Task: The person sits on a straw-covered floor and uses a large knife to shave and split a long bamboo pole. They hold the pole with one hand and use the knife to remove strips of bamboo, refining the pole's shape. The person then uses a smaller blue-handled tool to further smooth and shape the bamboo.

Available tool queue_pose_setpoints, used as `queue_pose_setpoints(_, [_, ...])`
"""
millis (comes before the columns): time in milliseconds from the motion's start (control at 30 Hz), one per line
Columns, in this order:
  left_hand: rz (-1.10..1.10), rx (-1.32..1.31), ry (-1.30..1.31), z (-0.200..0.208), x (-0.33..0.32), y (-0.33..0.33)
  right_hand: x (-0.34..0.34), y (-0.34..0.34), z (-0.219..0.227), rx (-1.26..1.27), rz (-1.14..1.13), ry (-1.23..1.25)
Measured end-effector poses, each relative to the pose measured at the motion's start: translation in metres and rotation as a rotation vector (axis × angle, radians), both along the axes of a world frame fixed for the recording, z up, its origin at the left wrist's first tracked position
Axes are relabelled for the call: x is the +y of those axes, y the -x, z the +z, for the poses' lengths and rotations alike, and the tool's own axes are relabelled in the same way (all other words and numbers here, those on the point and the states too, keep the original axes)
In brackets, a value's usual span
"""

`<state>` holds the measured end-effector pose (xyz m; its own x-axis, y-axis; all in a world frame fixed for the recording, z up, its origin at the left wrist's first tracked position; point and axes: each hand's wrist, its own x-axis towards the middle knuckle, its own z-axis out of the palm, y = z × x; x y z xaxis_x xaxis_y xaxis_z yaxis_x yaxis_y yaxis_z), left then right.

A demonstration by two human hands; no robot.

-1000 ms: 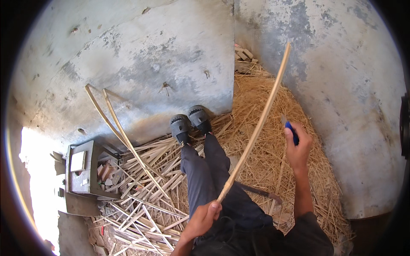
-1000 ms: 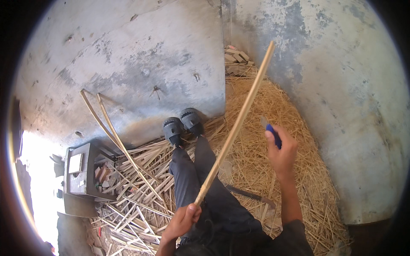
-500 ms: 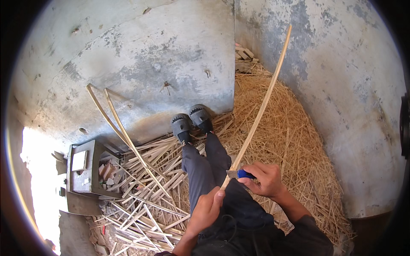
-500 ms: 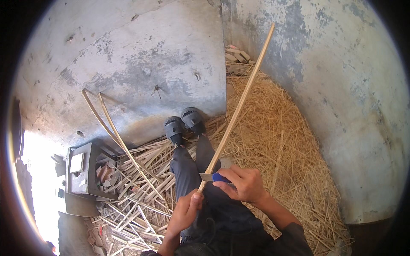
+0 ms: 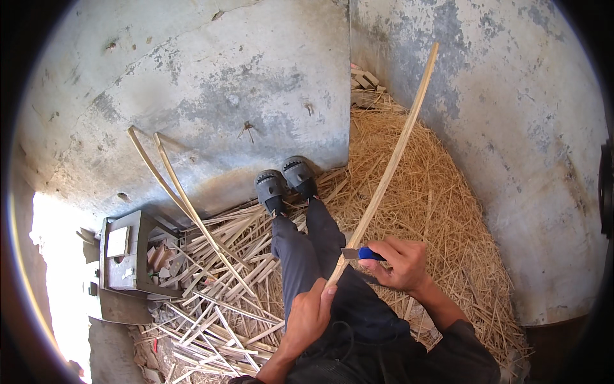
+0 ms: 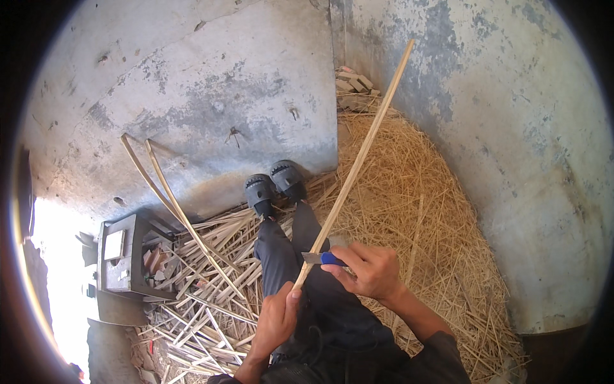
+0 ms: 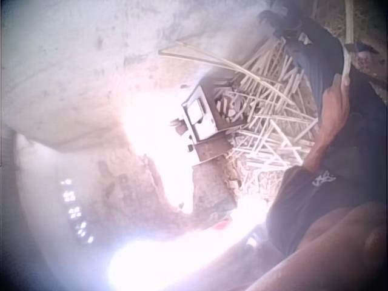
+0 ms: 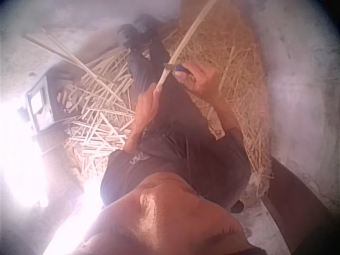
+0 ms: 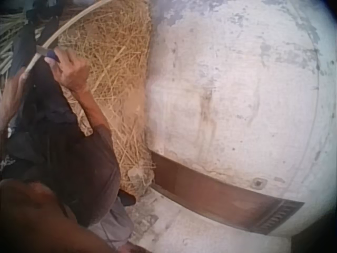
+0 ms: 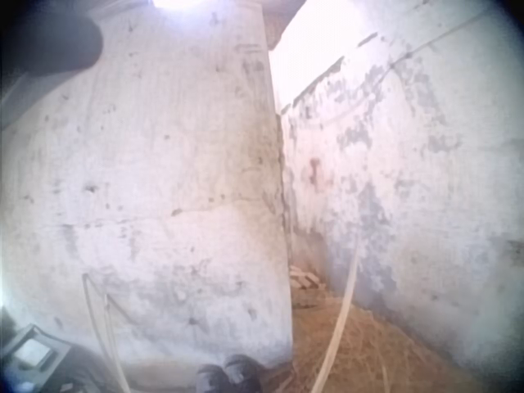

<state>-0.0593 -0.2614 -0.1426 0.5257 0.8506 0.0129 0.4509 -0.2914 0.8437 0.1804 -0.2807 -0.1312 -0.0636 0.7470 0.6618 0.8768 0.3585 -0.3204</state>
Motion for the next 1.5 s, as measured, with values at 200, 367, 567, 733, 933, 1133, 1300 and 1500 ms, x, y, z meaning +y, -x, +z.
queue_pose_setpoints(200, [-0.005,0.019,0.009,-0.004,-0.002,0.005,0.006,-0.011,0.002,0.069,-0.062,-0.030])
queue_pose_setpoints(367, [-0.020,0.050,0.025,-0.012,-0.010,0.013,0.013,-0.030,-0.003,0.085,-0.110,-0.054])
queue_pose_setpoints(567, [-0.006,0.042,0.031,-0.016,-0.012,0.020,0.020,-0.039,-0.011,0.087,-0.117,-0.027])
queue_pose_setpoints(733, [-0.007,0.086,0.059,-0.024,-0.017,0.029,0.036,-0.052,-0.010,0.134,-0.133,-0.074])
queue_pose_setpoints(933, [0.009,0.107,0.074,-0.030,-0.020,0.040,0.055,-0.069,-0.015,0.075,-0.111,-0.102])
queue_pose_setpoints(1133, [0.005,0.150,0.135,-0.030,-0.024,0.052,0.085,-0.102,-0.014,0.162,-0.214,-0.079])
queue_pose_setpoints(1300, [-0.067,0.202,0.199,-0.046,-0.047,0.074,0.107,-0.188,0.002,0.234,-0.586,0.169])
queue_pose_setpoints(1500, [-0.077,0.168,0.290,-0.040,-0.041,0.080,0.116,-0.214,-0.008,0.123,-0.563,0.083])
